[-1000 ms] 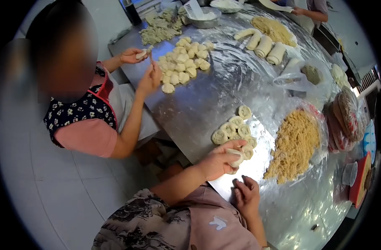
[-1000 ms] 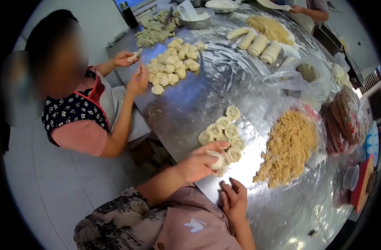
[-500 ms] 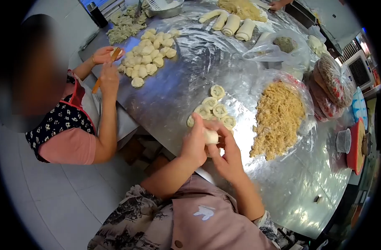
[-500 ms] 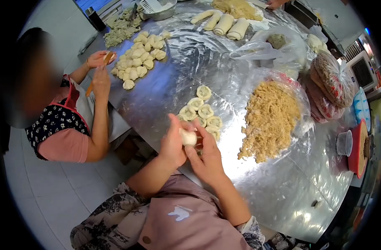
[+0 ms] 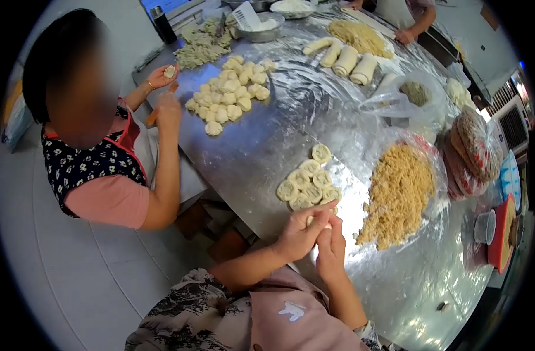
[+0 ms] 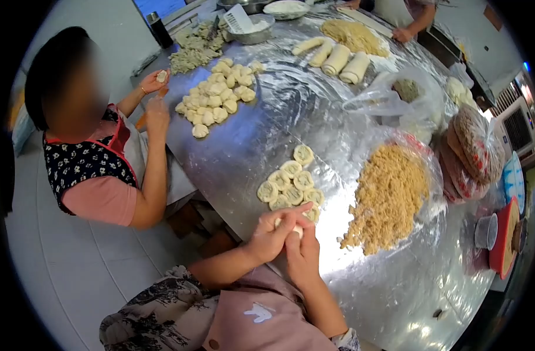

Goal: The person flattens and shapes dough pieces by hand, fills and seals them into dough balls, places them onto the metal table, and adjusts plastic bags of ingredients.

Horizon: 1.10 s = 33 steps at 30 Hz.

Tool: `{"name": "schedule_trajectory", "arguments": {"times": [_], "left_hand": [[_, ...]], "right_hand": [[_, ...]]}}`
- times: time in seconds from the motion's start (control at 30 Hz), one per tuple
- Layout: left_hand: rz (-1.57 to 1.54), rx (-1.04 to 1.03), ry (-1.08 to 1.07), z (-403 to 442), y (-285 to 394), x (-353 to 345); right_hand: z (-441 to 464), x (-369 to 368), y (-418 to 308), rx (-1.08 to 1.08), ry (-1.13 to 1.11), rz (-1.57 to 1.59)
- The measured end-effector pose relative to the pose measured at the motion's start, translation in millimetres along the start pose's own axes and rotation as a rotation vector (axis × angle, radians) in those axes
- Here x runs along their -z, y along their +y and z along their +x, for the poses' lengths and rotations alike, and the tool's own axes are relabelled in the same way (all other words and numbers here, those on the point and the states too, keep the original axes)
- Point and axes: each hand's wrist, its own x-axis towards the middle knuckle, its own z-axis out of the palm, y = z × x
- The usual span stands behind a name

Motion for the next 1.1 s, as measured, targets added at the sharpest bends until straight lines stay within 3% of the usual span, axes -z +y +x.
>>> {"name": "schedule_trajectory", "arguments": {"times": [0.1,0.2,0.23,0.27,0.3,0.37,0.4,0.47,0.5,0.53,0.6,0.63,0.7,0.77,0.8,0.87,0.97,1.03,1.1], "left_hand": [[-0.268,-0.089,0.039,2,10,-14],[-0.038,-0.022,-0.167,-5,9,-1],[0.107,0.038,-0.285,-9,9,6],[0.065,0.107,-0.222,-10,6,6],[0.018,0.173,-0.154,-11,3,7],[-0.045,0.105,-0.021,-10,-18,7],[-0.042,0.15,-0.072,-10,-15,9],[-0.294,0.015,-0.086,-10,-8,0],[-0.421,-0.042,-0.094,-10,-4,-5],[-0.344,-0.132,-0.107,-6,-3,-7],[-0.077,-0.07,-0.241,-10,-1,1],[0.057,-0.042,-0.304,-12,0,6],[0.058,0.111,-0.202,-13,-4,7],[0.132,0.003,-0.145,-12,-18,10],[0.167,-0.043,-0.117,-10,-16,8],[-0.071,-0.025,-0.161,-16,-3,-1],[-0.145,-0.132,-0.223,-12,2,-12],[0.189,-0.079,-0.356,-16,7,0],[0.059,0.19,-0.275,-22,-2,7]], "right_hand": [[-3,15,-6,-0.317,-0.116,0.332],[-11,19,3,-0.45,-0.218,0.464],[-11,17,11,-0.269,-0.212,0.328],[-11,14,23,-0.091,-0.203,0.191],[-11,10,19,-0.032,-0.15,0.128],[-11,2,12,0.075,-0.035,-0.009],[-12,6,6,-0.037,-0.056,0.117],[-10,18,-4,-0.352,-0.061,0.418],[-10,18,-3,-0.333,-0.096,0.393],[-9,18,-1,-0.313,-0.131,0.369],[-11,13,1,-0.34,-0.168,0.415],[-13,12,4,-0.25,-0.157,0.32],[-12,9,11,-0.07,-0.139,0.151],[-10,8,16,0.101,-0.1,-0.003],[-14,8,16,0.048,-0.093,0.079],[-15,16,4,-0.186,-0.146,0.334],[-15,18,9,-0.338,-0.105,0.593],[-18,22,20,-0.386,-0.247,0.505],[-20,14,18,-0.316,-0.161,0.392]]}}
